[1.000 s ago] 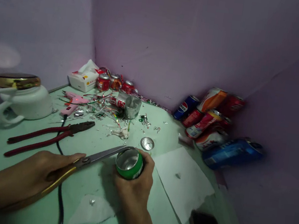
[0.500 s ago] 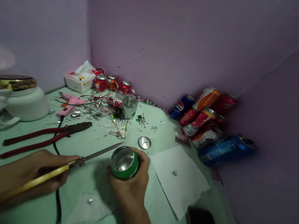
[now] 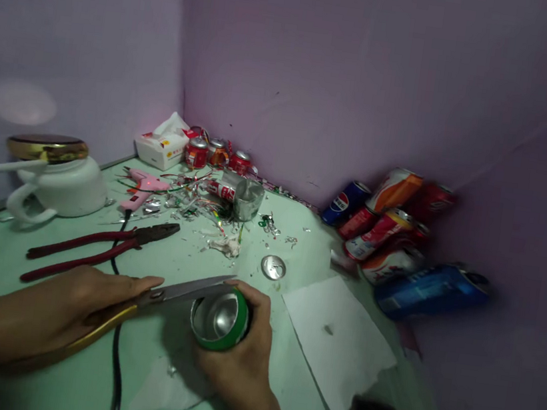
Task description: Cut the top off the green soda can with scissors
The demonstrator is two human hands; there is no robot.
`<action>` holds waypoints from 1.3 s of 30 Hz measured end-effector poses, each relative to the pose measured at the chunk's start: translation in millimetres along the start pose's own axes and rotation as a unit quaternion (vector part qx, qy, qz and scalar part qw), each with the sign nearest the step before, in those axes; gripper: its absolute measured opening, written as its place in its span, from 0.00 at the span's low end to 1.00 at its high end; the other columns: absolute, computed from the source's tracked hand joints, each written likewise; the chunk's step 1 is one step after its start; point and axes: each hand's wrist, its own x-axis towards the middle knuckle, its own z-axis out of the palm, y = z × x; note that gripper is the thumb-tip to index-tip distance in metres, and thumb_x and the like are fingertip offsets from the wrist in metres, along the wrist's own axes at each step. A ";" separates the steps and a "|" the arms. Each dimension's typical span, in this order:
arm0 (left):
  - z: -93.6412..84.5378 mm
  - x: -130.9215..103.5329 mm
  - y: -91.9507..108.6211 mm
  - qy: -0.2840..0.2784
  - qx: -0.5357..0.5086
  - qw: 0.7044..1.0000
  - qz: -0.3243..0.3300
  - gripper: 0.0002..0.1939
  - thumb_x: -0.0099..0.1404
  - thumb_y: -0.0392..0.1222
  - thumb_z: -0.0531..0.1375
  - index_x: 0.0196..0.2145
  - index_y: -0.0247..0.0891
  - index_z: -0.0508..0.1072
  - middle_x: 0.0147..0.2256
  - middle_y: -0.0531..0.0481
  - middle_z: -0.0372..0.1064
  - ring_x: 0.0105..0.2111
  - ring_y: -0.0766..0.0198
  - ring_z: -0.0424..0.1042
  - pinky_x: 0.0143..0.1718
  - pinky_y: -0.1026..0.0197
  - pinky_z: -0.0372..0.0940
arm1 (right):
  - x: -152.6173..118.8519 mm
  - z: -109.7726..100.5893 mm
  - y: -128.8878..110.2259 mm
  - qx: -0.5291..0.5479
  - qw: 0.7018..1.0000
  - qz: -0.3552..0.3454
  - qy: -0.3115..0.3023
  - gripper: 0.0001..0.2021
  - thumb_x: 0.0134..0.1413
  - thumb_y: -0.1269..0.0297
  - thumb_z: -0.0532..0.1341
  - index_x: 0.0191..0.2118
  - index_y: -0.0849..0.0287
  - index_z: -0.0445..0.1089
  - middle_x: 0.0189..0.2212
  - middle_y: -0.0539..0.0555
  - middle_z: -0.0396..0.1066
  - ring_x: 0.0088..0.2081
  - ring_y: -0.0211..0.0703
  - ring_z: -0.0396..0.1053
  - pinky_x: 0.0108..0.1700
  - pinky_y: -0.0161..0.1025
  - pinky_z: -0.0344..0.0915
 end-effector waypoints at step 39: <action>-2.3 -21.5 18.5 -0.106 0.067 0.986 -0.112 0.38 0.68 0.41 0.54 0.73 0.47 0.47 0.60 0.43 0.69 0.51 0.47 0.75 0.51 0.48 0.70 | -14.7 3.6 -5.6 0.007 0.999 0.006 -0.049 0.34 0.28 0.60 0.73 0.48 0.51 0.65 0.39 0.51 0.77 0.35 0.50 0.77 0.37 0.43 0.75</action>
